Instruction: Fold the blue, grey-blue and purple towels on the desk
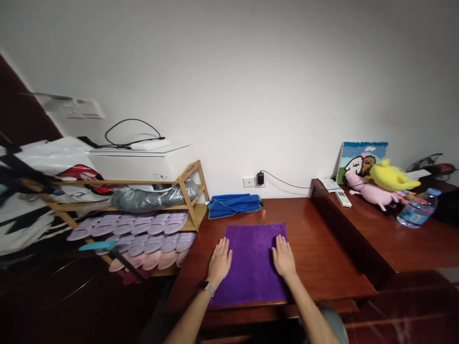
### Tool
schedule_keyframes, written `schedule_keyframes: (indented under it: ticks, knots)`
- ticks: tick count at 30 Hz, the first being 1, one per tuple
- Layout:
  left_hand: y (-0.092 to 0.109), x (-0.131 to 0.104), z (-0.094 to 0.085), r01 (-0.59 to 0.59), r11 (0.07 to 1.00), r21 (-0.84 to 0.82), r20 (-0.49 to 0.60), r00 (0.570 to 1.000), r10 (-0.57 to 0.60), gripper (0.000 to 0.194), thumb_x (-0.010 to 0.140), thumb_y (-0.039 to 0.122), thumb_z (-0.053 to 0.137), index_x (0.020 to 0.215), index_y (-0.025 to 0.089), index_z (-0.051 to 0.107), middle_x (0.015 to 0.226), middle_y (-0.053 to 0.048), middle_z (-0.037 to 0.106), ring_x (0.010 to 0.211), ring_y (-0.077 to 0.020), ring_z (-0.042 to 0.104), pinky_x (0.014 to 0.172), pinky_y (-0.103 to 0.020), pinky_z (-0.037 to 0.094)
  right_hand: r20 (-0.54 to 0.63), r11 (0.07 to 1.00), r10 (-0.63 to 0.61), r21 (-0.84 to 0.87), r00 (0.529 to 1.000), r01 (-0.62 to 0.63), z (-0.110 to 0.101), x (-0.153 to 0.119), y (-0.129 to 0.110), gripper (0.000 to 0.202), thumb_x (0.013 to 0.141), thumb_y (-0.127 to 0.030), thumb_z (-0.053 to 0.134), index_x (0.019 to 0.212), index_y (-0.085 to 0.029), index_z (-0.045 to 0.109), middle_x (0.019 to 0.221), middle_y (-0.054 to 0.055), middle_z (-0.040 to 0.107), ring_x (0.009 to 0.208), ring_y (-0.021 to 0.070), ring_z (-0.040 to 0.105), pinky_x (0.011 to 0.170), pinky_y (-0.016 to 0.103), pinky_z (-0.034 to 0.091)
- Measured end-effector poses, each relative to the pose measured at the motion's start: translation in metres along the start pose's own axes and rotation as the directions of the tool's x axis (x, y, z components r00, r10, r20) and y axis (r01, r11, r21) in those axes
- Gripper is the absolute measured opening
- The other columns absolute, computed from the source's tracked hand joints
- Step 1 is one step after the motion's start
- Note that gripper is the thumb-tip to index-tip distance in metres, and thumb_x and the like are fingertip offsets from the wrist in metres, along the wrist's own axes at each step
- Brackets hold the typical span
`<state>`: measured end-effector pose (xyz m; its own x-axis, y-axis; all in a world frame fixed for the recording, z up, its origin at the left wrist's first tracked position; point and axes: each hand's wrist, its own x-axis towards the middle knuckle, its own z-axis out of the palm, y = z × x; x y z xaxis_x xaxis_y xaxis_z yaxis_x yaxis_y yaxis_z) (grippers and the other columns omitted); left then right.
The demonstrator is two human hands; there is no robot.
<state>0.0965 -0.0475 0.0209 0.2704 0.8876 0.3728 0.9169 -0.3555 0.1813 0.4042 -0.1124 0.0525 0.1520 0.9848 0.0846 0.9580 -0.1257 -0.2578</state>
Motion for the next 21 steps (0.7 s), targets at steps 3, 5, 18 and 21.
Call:
schedule_keyframes:
  ticks: [3, 5, 18, 21]
  knots:
    - [0.046, -0.023, 0.012, -0.129, 0.991, -0.042, 0.064, 0.989, 0.132, 0.062, 0.112, 0.042, 0.029, 0.166, 0.017, 0.046, 0.174, -0.013, 0.043, 0.163, -0.0274, 0.037, 0.134, -0.052, 0.032, 0.009, 0.996, -0.085, 0.038, 0.996, 0.085, 0.02, -0.032, -0.029, 0.07, 0.112, -0.047, 0.022, 0.171, -0.012, 0.033, 0.178, 0.01, 0.028, 0.167, 0.0235, 0.024, 0.137, 0.042, 0.019]
    - [0.06, -0.034, 0.016, -0.136, 0.989, -0.048, 0.14, 0.98, 0.142, 0.063, 0.112, 0.046, 0.031, 0.166, 0.017, 0.046, 0.173, -0.013, 0.043, 0.163, -0.0285, 0.037, 0.134, -0.054, 0.032, 0.058, 0.994, -0.103, 0.043, 0.993, 0.101, 0.028, -0.045, -0.037, 0.07, 0.111, -0.049, 0.024, 0.171, -0.014, 0.034, 0.178, 0.009, 0.029, 0.167, 0.0239, 0.025, 0.137, 0.044, 0.019]
    - [0.031, -0.053, 0.008, -0.151, 0.988, -0.019, 0.058, 0.987, 0.152, 0.06, 0.111, 0.041, 0.031, 0.162, 0.016, 0.053, 0.17, -0.013, 0.049, 0.16, -0.0275, 0.042, 0.134, -0.051, 0.035, -0.045, 0.999, -0.013, 0.032, 0.999, 0.015, 0.021, -0.057, -0.026, 0.071, 0.11, -0.046, 0.027, 0.169, -0.008, 0.038, 0.177, 0.013, 0.028, 0.167, 0.0288, 0.024, 0.137, 0.048, 0.019]
    - [0.057, -0.056, 0.03, -0.23, 0.972, -0.043, 0.095, 0.968, 0.233, 0.061, 0.111, 0.042, 0.03, 0.162, 0.017, 0.052, 0.17, -0.012, 0.048, 0.159, -0.0289, 0.044, 0.132, -0.053, 0.038, -0.052, 0.974, -0.177, 0.133, 0.983, 0.183, 0.045, -0.058, -0.064, 0.066, 0.111, -0.047, 0.027, 0.169, -0.017, 0.04, 0.175, 0.007, 0.034, 0.165, 0.0261, 0.03, 0.136, 0.047, 0.025]
